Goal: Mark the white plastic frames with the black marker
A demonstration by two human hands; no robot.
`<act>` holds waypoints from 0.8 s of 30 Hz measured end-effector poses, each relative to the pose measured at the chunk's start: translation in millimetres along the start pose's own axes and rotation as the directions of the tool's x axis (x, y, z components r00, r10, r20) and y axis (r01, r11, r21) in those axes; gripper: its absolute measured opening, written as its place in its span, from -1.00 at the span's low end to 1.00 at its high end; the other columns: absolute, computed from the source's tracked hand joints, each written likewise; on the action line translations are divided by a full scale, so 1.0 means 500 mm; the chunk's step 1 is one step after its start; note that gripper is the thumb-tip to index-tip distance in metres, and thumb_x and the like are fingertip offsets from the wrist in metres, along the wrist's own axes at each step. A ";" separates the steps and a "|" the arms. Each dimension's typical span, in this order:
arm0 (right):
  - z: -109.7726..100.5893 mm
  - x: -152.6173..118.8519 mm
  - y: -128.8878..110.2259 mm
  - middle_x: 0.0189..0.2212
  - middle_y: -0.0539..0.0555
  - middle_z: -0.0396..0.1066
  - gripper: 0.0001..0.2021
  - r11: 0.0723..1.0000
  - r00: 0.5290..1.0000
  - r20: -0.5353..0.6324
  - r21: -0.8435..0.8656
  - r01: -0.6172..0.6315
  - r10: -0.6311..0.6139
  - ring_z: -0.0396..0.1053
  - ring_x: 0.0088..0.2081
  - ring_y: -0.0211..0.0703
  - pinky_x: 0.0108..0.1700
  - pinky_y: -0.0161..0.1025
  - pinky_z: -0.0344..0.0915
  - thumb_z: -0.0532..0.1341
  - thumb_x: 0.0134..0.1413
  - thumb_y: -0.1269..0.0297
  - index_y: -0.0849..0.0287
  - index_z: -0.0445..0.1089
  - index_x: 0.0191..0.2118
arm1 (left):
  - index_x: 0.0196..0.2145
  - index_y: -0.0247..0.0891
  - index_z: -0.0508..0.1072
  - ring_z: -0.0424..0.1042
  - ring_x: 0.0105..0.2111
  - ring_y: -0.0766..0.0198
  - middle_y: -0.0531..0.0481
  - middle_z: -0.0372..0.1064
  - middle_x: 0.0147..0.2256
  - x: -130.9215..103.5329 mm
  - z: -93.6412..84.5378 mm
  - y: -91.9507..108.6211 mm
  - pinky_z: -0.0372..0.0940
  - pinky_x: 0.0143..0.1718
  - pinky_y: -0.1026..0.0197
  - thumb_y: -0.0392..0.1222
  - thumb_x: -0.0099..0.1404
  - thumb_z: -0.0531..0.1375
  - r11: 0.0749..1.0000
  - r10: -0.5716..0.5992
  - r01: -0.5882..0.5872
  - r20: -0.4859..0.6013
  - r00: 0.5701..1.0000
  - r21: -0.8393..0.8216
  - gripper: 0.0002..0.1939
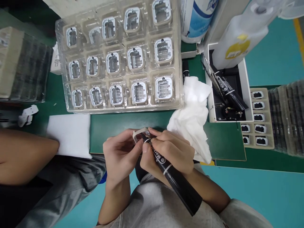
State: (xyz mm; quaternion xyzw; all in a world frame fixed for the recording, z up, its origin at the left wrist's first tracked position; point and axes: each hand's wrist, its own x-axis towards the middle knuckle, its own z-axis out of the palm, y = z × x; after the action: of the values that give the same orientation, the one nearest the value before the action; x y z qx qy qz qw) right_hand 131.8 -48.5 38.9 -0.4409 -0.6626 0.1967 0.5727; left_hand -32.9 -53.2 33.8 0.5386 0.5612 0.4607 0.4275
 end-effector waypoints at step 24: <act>-0.003 -0.002 -0.001 -0.25 0.19 0.69 -0.85 0.999 1.000 0.010 0.047 0.005 -0.006 0.80 -0.07 0.08 -0.08 -0.20 0.78 0.43 0.41 0.64 0.25 0.59 -0.11 | -0.29 -0.26 0.69 0.25 -0.56 0.42 0.13 0.43 -0.54 -0.003 0.008 0.003 0.23 -0.52 0.36 -0.20 0.53 0.40 0.987 0.122 -0.117 -0.032 0.992 0.110 -0.81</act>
State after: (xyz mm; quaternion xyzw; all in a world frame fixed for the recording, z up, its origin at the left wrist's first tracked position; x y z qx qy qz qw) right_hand 132.8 -49.8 39.3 -0.4244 -0.6618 0.2130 0.5801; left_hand -28.5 -54.6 34.5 0.5847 0.5602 0.4647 0.3584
